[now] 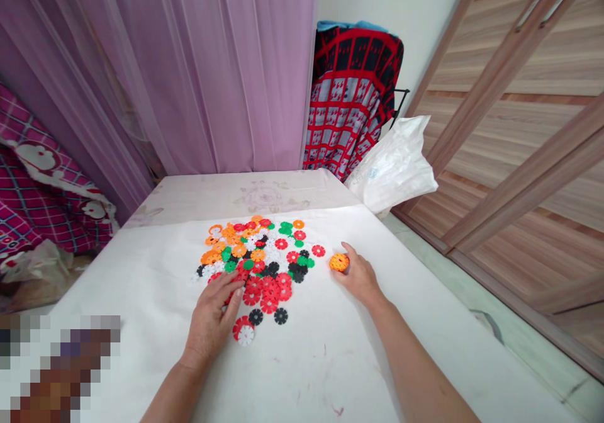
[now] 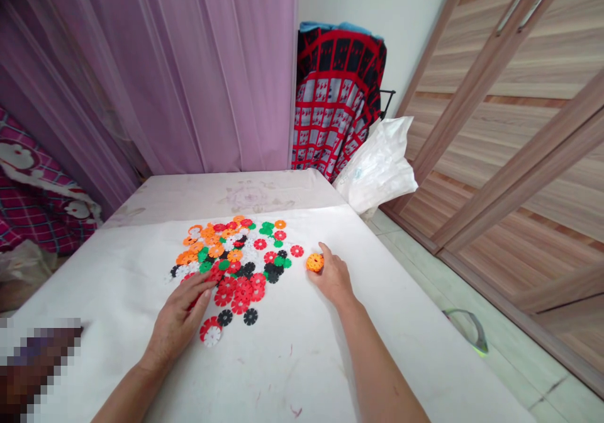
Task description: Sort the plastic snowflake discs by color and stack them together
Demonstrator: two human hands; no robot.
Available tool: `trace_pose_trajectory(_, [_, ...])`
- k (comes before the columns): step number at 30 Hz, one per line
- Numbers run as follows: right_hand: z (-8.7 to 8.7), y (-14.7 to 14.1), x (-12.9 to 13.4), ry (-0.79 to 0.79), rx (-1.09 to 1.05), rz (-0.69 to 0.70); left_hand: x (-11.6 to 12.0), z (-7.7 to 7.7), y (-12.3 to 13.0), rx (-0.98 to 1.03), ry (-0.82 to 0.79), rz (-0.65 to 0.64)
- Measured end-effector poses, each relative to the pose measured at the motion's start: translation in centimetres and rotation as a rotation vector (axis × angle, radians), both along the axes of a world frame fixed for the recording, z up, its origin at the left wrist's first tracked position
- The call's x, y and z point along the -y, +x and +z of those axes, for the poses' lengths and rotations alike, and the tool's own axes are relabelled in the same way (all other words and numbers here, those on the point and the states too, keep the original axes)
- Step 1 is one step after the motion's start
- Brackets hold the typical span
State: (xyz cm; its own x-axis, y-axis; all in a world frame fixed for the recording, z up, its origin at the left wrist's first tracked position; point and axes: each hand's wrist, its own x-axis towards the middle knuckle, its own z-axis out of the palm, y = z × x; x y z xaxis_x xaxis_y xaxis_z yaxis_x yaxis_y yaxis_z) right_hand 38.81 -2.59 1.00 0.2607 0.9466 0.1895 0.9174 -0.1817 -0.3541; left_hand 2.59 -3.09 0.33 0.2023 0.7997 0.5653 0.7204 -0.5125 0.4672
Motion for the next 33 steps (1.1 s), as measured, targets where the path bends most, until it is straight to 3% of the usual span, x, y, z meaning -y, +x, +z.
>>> trace_pose_trajectory(7, [-0.9, 3.7, -3.6, 0.083, -0.02, -0.065, 0.1, 0.0, -0.1, 0.0, 0.02, 0.001])
trace_pose_trajectory(24, [-1.4, 11.9, -14.4, 0.086, -0.099, -0.197, 0.9, 0.1, -1.1, -0.09, -0.026, 0.049])
trace_pose_trajectory(33, [-1.1, 14.7, -17.8, 0.075, -0.139, -0.253, 1.3, 0.6, -1.5, -0.111, -0.014, 0.028])
